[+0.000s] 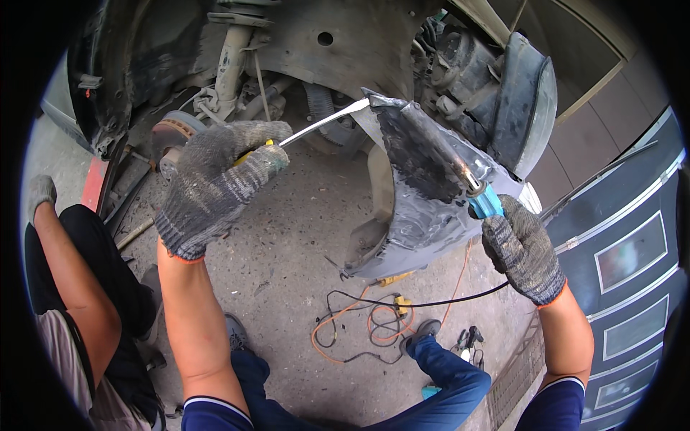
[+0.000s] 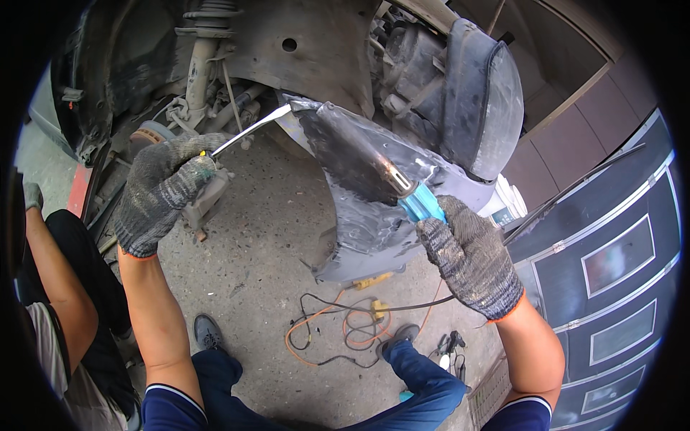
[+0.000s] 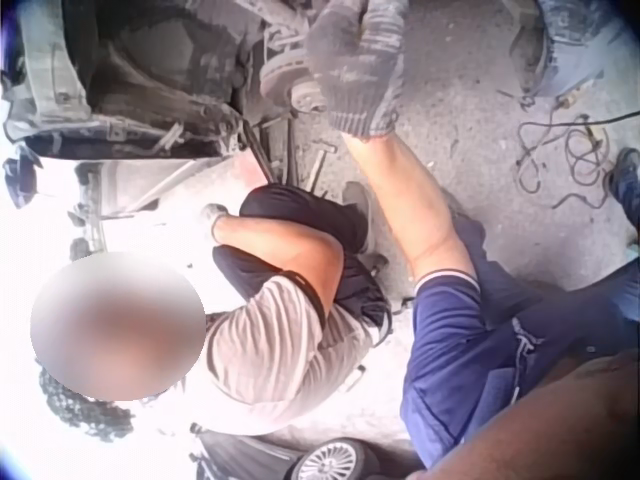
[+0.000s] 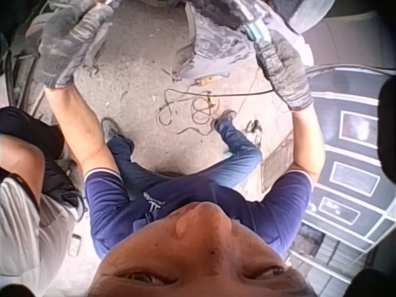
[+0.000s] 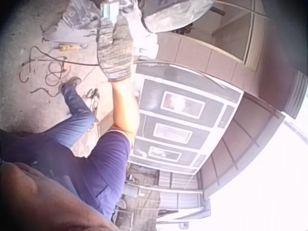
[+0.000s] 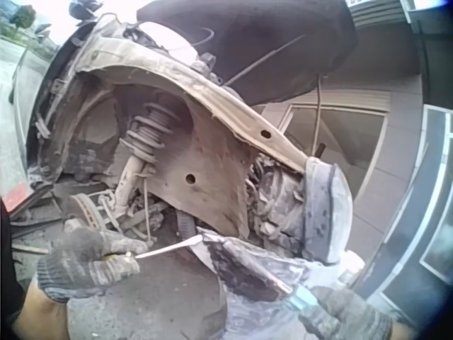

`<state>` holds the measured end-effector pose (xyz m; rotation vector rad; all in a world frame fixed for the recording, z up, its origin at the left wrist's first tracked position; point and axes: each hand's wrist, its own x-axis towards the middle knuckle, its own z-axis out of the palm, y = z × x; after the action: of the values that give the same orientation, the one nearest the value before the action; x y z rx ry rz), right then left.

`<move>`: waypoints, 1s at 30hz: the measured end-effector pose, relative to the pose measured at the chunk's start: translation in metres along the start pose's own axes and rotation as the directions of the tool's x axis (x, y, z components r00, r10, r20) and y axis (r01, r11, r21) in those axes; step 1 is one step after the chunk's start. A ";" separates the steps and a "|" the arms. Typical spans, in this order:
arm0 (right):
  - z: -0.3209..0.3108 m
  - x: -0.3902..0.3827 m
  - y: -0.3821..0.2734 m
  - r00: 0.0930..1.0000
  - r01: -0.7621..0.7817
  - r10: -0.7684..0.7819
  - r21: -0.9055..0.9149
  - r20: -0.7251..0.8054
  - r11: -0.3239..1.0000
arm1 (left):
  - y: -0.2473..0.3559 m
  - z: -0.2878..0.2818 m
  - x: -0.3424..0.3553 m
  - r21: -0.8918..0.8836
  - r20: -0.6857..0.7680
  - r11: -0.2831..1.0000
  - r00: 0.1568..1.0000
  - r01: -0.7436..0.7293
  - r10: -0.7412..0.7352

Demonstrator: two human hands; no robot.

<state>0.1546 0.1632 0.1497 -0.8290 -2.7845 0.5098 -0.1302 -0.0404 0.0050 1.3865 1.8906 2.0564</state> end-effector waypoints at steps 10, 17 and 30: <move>0.004 -0.001 0.009 0.998 0.044 -0.046 0.043 0.034 0.998 | 0.010 -0.003 -0.001 0.034 -0.002 0.999 0.999 0.035 -0.035; 0.012 0.001 0.015 0.999 0.004 -0.009 0.117 0.044 0.993 | 0.010 -0.003 -0.002 0.125 -0.040 0.992 0.999 0.029 -0.024; 0.015 0.002 0.011 0.996 -0.080 0.073 0.164 0.051 0.983 | 0.004 0.001 -0.003 0.077 -0.079 0.997 0.997 0.012 -0.006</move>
<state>0.1543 0.1688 0.1320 -0.9000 -2.7112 0.7713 -0.1258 -0.0425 0.0069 1.3280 2.0246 2.0841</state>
